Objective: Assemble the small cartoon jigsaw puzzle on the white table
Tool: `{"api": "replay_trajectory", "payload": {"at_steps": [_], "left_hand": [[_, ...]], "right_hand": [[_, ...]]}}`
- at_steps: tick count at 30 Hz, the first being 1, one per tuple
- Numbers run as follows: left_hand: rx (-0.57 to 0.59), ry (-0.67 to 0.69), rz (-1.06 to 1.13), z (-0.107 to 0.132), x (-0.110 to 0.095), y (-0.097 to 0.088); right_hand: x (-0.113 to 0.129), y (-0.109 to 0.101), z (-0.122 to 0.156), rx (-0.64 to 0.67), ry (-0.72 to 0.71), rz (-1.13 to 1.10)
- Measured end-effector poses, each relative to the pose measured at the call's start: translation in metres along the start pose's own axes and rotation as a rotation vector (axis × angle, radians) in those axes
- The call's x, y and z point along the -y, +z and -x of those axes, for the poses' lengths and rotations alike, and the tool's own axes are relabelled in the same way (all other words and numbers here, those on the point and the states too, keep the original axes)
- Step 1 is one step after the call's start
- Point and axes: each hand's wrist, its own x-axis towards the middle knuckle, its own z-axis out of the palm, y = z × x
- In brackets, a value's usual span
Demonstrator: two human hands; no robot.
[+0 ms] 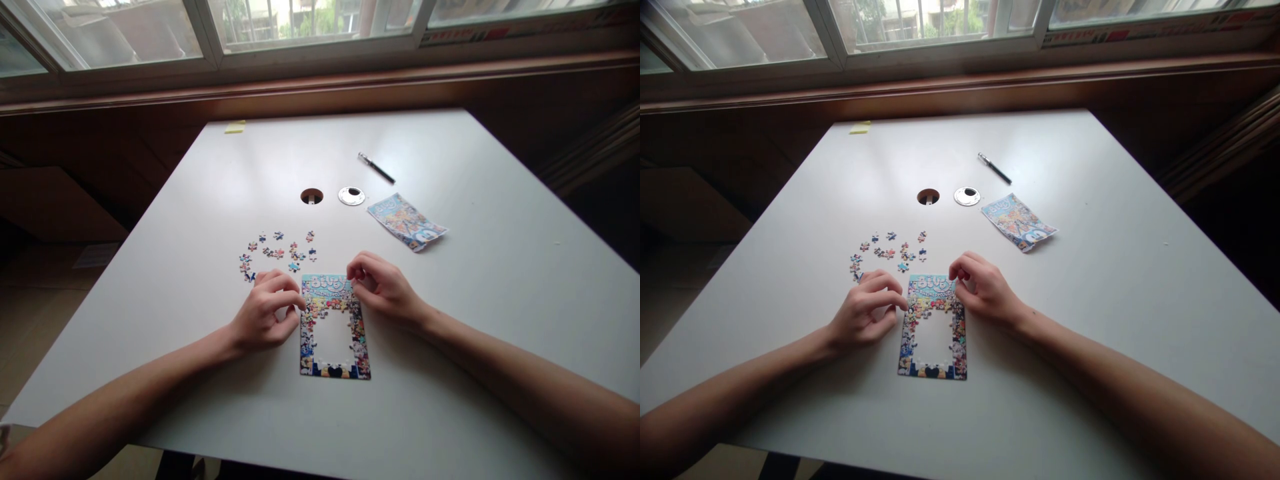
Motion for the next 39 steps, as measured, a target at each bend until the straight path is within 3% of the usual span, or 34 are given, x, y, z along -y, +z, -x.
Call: {"api": "replay_trajectory", "payload": {"at_steps": [4, 11, 15, 26, 33, 39], "left_hand": [[0.001, 0.014, -0.019, 0.002, 0.0, 0.002], [0.052, 0.139, -0.135, 0.004, 0.002, 0.012], [0.116, 0.147, -0.186, 0.0, -0.002, 0.011], [0.295, 0.177, -0.472, -0.017, -0.027, 0.006], [0.254, 0.288, -0.716, -0.011, -0.039, 0.011], [0.224, 0.309, -0.741, -0.011, -0.038, 0.013]], "right_hand": [[0.002, 0.001, 0.002, 0.022, -0.071, 0.036], [0.005, 0.006, 0.008, 0.205, -0.43, 0.226], [0.003, 0.009, 0.007, 0.274, -0.428, 0.231], [0.001, 0.009, 0.007, 0.281, -0.419, 0.223], [0.003, 0.009, 0.007, 0.28, -0.432, 0.235], [0.003, 0.009, 0.008, 0.276, -0.439, 0.257]]}}
